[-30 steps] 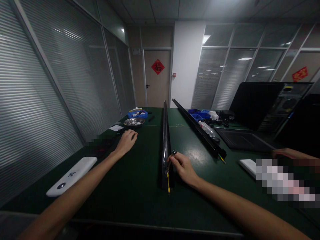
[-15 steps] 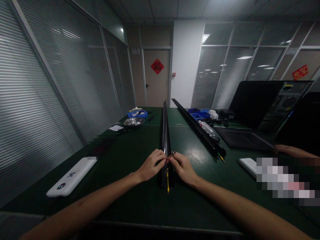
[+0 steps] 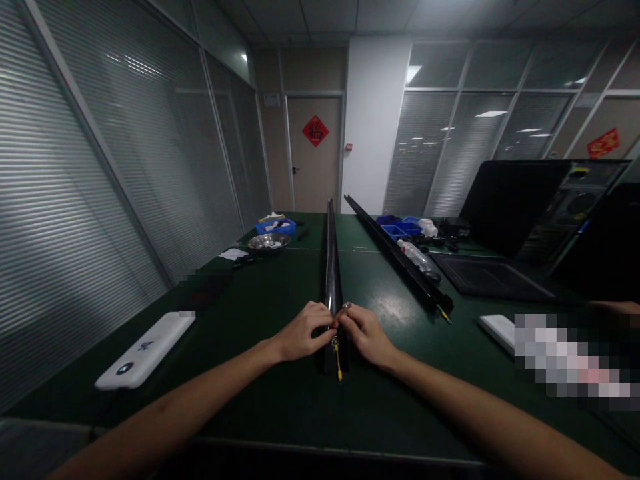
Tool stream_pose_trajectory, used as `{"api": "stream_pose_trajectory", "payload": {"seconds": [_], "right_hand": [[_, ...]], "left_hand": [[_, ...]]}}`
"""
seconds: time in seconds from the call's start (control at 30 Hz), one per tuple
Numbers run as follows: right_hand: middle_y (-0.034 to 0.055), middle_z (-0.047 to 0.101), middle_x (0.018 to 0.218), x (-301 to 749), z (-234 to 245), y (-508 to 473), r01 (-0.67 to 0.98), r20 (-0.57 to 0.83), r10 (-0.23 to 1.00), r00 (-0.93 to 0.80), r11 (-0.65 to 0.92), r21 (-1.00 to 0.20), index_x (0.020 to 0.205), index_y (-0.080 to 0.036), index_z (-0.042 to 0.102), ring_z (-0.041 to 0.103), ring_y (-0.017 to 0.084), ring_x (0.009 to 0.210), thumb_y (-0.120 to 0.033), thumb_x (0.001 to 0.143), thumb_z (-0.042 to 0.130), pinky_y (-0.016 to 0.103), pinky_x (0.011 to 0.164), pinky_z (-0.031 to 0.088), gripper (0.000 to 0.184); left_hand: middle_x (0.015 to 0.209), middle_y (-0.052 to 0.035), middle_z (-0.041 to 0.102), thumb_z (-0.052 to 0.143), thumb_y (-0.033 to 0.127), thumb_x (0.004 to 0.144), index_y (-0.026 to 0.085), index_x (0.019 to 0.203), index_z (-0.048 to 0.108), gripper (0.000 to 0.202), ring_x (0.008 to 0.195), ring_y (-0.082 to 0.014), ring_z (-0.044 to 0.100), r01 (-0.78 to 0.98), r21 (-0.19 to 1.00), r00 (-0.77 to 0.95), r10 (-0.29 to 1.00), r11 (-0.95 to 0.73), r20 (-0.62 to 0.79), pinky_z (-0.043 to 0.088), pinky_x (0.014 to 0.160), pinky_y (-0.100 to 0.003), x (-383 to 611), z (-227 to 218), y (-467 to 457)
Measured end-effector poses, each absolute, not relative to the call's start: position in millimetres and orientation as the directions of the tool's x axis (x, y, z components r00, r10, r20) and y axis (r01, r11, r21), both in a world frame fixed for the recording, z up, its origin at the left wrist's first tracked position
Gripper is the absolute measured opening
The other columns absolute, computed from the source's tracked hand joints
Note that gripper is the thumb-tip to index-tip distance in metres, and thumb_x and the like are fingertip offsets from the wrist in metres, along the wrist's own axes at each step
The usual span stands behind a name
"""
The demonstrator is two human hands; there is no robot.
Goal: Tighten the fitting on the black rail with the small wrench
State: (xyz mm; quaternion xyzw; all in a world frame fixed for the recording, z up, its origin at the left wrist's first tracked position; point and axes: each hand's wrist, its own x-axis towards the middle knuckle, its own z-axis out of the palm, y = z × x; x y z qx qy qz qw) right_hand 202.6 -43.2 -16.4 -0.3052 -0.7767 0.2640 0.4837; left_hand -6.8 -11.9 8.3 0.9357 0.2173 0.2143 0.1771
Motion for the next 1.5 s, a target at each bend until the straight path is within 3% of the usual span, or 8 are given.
{"api": "stream_pose_trajectory", "payload": {"seconds": [0.27,0.6,1.5], "right_hand": [[0.0019,0.06,0.08,201.4,-16.0,-46.6,0.263,0.585,0.759,-0.285,0.649,-0.714,0.083,-0.017,0.064,0.057,0.016,0.072,-0.033,0.105,0.048,0.026,0.068,0.044,0.032],[0.0026,0.062,0.083,203.2,-18.2,-42.4,0.217,0.602,0.727,-0.329,0.679,-0.701,0.084,-0.018,0.065,0.059,0.017,0.077,-0.034,0.106,0.046,0.027,0.073,0.046,0.033],[0.0037,0.064,0.082,202.7,-16.1,-45.2,0.279,0.58,0.758,-0.297,0.65,-0.707,0.084,-0.018,0.066,0.06,0.018,0.075,-0.04,0.105,0.047,0.028,0.07,0.046,0.036]], "left_hand": [[0.106,-0.0056,0.068,0.046,0.029,0.104,0.019,0.1,0.067,0.023,0.103,-0.0218,0.058,0.324,0.437,0.816,0.481,-0.839,0.32,0.038,0.098,-0.037,-7.4,9.6,-13.8],[0.105,-0.0052,0.067,0.051,0.026,0.102,0.019,0.101,0.067,0.018,0.104,-0.0215,0.057,0.329,0.417,0.821,0.474,-0.848,0.317,0.038,0.097,-0.036,-7.2,5.7,-11.2],[0.106,-0.0068,0.066,0.047,0.026,0.104,0.018,0.104,0.067,0.021,0.104,-0.0218,0.058,0.284,0.463,0.825,0.46,-0.84,0.328,0.046,0.099,-0.037,-6.2,7.4,-11.6]]}}
